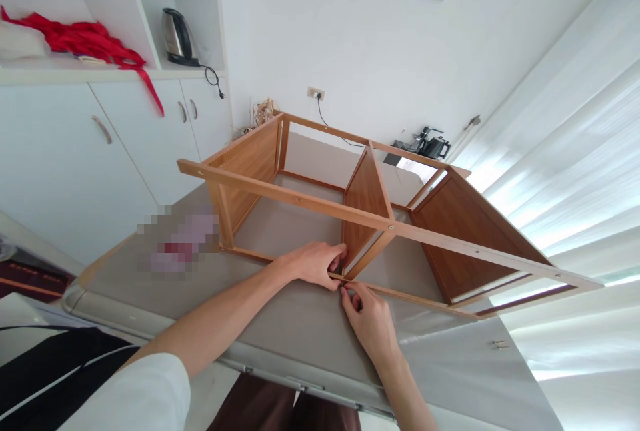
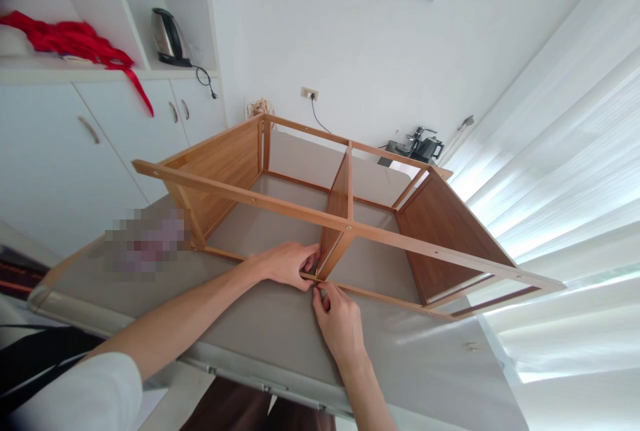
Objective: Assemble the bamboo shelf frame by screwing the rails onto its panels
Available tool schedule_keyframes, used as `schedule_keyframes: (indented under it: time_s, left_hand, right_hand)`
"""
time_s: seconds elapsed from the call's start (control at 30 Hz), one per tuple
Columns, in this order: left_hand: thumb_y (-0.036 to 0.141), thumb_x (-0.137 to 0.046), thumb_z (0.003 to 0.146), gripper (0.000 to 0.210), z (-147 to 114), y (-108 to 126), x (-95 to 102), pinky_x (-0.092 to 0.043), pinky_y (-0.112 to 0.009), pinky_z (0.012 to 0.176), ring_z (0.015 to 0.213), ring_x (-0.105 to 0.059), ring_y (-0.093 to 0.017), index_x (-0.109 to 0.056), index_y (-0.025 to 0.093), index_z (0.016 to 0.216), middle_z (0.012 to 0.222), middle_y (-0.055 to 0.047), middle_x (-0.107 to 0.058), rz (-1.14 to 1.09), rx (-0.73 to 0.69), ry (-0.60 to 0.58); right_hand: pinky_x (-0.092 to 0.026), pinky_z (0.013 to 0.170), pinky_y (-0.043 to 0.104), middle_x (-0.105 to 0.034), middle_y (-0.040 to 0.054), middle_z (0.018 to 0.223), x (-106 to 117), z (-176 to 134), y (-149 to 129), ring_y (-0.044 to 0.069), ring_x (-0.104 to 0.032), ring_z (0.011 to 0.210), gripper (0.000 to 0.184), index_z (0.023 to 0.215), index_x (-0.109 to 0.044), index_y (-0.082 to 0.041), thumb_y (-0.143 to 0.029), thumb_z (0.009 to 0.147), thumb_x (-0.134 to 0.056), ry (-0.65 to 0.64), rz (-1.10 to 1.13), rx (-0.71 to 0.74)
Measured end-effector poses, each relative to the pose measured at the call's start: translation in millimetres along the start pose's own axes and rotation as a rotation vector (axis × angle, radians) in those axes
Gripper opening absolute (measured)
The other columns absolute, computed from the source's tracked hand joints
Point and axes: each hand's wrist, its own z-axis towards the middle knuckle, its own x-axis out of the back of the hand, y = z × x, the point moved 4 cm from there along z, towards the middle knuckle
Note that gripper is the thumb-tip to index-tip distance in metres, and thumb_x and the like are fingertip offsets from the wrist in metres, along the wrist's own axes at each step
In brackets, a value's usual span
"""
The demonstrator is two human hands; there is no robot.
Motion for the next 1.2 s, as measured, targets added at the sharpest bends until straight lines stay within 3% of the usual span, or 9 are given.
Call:
schedule_keyframes:
  time_s: [0.5, 0.67, 0.77, 0.87, 0.97, 1.07, 1.2]
  left_hand:
    - [0.038, -0.073, 0.066, 0.041, -0.4, -0.1, -0.4, -0.037, -0.029, 0.057, 0.072, -0.064, -0.02, -0.047, 0.025, 0.094, 0.082, 0.003, -0.067, -0.013, -0.021, 0.016]
    - [0.038, -0.071, 0.068, 0.038, 0.3, -0.9, -1.0, -0.035, -0.028, 0.056, 0.069, -0.063, -0.018, -0.044, 0.025, 0.091, 0.08, 0.004, -0.067, -0.011, -0.028, 0.026]
    - [0.04, -0.071, 0.068, 0.039, 0.7, -2.1, -1.4, -0.035, -0.028, 0.055, 0.067, -0.061, -0.017, -0.043, 0.025, 0.091, 0.08, 0.005, -0.067, -0.009, -0.033, 0.035]
    - [0.042, -0.071, 0.068, 0.04, 1.3, -3.1, -1.8, -0.035, -0.027, 0.055, 0.066, -0.061, -0.017, -0.043, 0.025, 0.092, 0.08, 0.005, -0.066, -0.01, -0.043, 0.044]
    - [0.042, -0.071, 0.068, 0.04, 1.4, -3.5, -2.1, -0.036, -0.027, 0.056, 0.066, -0.061, -0.017, -0.043, 0.025, 0.091, 0.08, 0.005, -0.066, -0.011, -0.051, 0.05]
    - [0.041, -0.071, 0.068, 0.039, 0.9, -3.4, -2.4, -0.035, -0.028, 0.056, 0.066, -0.06, -0.017, -0.043, 0.025, 0.09, 0.08, 0.005, -0.066, -0.002, -0.043, 0.05]
    - [0.041, -0.07, 0.069, 0.038, 0.7, -2.5, -2.3, -0.034, -0.027, 0.054, 0.065, -0.06, -0.016, -0.043, 0.025, 0.09, 0.079, 0.005, -0.066, -0.003, -0.047, 0.05]
  right_hand:
    - [-0.037, 0.059, 0.023, -0.058, -0.0009, 0.063, -0.2, -0.9, 2.1, 0.013, -0.053, 0.056, 0.032, 0.088, -0.068, -0.02, -0.043, 0.098, -0.048, 0.002, 0.031, -0.039]
    - [-0.039, 0.059, 0.024, -0.061, -0.0017, 0.064, 12.9, -10.2, 6.3, 0.014, -0.057, 0.056, 0.03, 0.095, -0.066, -0.023, -0.044, 0.099, -0.045, -0.038, 0.035, -0.126]
    - [-0.041, 0.058, 0.025, -0.062, -0.0019, 0.066, 24.1, -18.5, 11.1, 0.015, -0.059, 0.057, 0.026, 0.099, -0.065, -0.024, -0.043, 0.098, -0.048, -0.126, 0.006, -0.148]
    - [-0.046, 0.063, 0.026, -0.064, 0.001, 0.081, 32.2, -28.4, 11.8, 0.016, -0.062, 0.068, 0.021, 0.111, -0.062, -0.025, -0.033, 0.094, -0.052, -0.267, 0.002, -0.091]
    - [-0.05, 0.071, 0.028, -0.064, 0.0048, 0.095, 39.1, -37.4, 9.0, 0.017, -0.064, 0.079, 0.029, 0.118, -0.06, -0.025, -0.021, 0.095, -0.042, -0.355, 0.02, -0.046]
    - [-0.051, 0.076, 0.031, -0.064, 0.0065, 0.098, 46.1, -38.2, 3.5, 0.019, -0.065, 0.084, 0.032, 0.114, -0.063, -0.026, -0.021, 0.098, -0.035, -0.354, 0.025, -0.038]
    - [-0.051, 0.084, 0.032, -0.067, 0.0057, 0.106, 49.6, -25.3, -3.6, 0.02, -0.065, 0.097, 0.025, 0.108, -0.064, -0.027, -0.031, 0.1, -0.041, -0.251, 0.164, -0.075]
